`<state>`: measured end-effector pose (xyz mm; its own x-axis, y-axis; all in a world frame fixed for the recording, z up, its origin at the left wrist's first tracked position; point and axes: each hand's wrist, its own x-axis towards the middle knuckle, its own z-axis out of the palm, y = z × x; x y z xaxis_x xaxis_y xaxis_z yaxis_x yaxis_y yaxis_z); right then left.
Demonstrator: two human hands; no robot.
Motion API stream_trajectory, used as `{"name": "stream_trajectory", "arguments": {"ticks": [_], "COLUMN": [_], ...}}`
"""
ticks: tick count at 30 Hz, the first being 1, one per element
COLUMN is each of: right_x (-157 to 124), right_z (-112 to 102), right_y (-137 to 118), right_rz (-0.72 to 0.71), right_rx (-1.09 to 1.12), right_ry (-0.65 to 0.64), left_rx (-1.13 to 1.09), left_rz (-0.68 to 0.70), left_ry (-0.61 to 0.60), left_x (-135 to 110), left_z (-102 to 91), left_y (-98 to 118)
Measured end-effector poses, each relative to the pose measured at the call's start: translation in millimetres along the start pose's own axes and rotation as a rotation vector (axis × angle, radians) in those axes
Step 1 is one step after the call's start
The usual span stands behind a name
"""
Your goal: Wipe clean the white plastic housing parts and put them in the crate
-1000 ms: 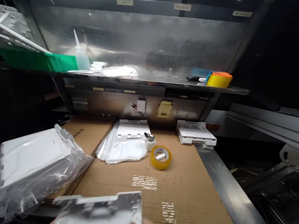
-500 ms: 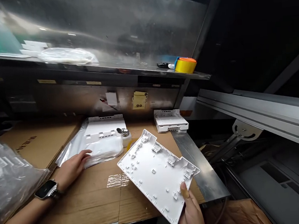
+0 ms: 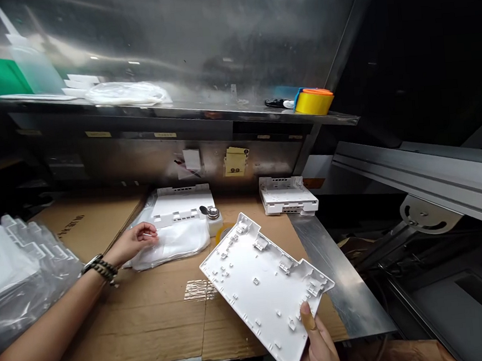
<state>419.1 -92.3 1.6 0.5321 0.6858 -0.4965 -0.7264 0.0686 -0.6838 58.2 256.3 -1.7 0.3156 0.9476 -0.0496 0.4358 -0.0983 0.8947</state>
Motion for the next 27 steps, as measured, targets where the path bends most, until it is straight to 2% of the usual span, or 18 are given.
{"name": "stream_trajectory", "arguments": {"ticks": [3,5,9,13,16,18,20,23,27], "right_x": [3.5,5.9,9.1,13.9,17.7,17.9,14.7,5.4,-2.0], "right_z": [-7.7,-12.3,-16.2,-15.9,-14.4,-10.6,-2.1,23.4,74.1], "right_y": [3.9,7.0,12.0,14.5,16.8,19.0,23.2,37.8,72.7], "right_rz": [0.05,0.091,0.1,0.119,0.12,0.115,0.122,0.146,0.183], "right_rx": [-0.056,-0.094,-0.183,-0.268,-0.237,-0.184,-0.148,-0.12,-0.115], "right_ry": [0.031,0.022,0.025,0.052,-0.011,-0.103,-0.202,-0.358,-0.536], "left_rx": [0.022,0.009,-0.121,-0.246,-0.292,-0.326,-0.356,-0.366,-0.309], "left_rz": [-0.044,-0.078,-0.129,-0.183,-0.184,-0.143,-0.081,0.022,0.141], "left_ry": [0.013,-0.021,-0.115,-0.094,-0.092,-0.148,-0.241,-0.363,-0.427], "left_x": [4.5,5.6,7.0,13.7,14.0,5.3,-11.3,-42.6,-69.1], "left_z": [0.2,0.1,-3.4,-9.1,-9.6,-5.4,4.7,33.1,79.5], "left_y": [2.8,6.2,13.8,18.6,27.9,40.2,54.9,70.2,63.7]}}
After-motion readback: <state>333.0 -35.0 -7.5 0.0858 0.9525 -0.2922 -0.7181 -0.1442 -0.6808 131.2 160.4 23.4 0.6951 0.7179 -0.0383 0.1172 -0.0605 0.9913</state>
